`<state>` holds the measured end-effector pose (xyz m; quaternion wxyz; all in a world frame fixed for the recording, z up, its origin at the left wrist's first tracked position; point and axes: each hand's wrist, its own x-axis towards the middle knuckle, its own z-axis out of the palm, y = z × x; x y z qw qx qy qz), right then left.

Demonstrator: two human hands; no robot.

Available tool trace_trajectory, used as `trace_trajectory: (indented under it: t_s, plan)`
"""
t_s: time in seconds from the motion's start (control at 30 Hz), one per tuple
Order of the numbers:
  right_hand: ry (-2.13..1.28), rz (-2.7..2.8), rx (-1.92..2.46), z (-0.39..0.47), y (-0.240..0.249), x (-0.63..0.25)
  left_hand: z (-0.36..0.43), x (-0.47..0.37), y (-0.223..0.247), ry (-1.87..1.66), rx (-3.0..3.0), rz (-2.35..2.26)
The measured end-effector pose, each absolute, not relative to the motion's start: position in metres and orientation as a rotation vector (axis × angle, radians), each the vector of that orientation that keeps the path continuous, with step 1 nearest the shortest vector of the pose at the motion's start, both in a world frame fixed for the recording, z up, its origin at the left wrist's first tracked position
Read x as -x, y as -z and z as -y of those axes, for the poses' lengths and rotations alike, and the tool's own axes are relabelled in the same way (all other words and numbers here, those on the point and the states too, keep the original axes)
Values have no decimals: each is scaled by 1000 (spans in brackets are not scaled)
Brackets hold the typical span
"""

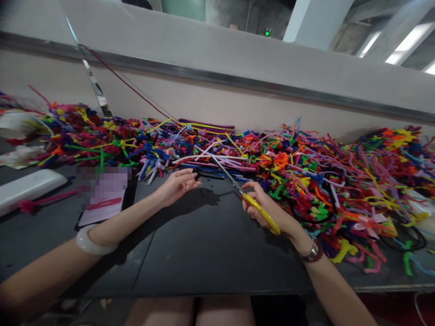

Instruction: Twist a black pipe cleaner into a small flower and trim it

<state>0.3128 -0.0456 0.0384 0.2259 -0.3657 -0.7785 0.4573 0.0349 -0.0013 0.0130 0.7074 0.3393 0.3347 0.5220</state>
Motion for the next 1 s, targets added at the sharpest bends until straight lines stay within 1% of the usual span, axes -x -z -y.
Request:
trace_trajectory:
  t_s: [0.23,0.47,0.67,1.0]
  plan:
    - [-1481,2133,951,46,-42,-315,0,-33,-12,-1151,-788,-757]
    - [-1606,2126,1076,45,-47,-321,-1,-33,-12,-1196,-761,-812]
    - [-1602,2185,1141,51,-62,-319,0,-34,-12,-1186,-811,-843]
    - [-1545,2202,1188,53,-64,-312,5,-37,-17,-1142,-959,-924]
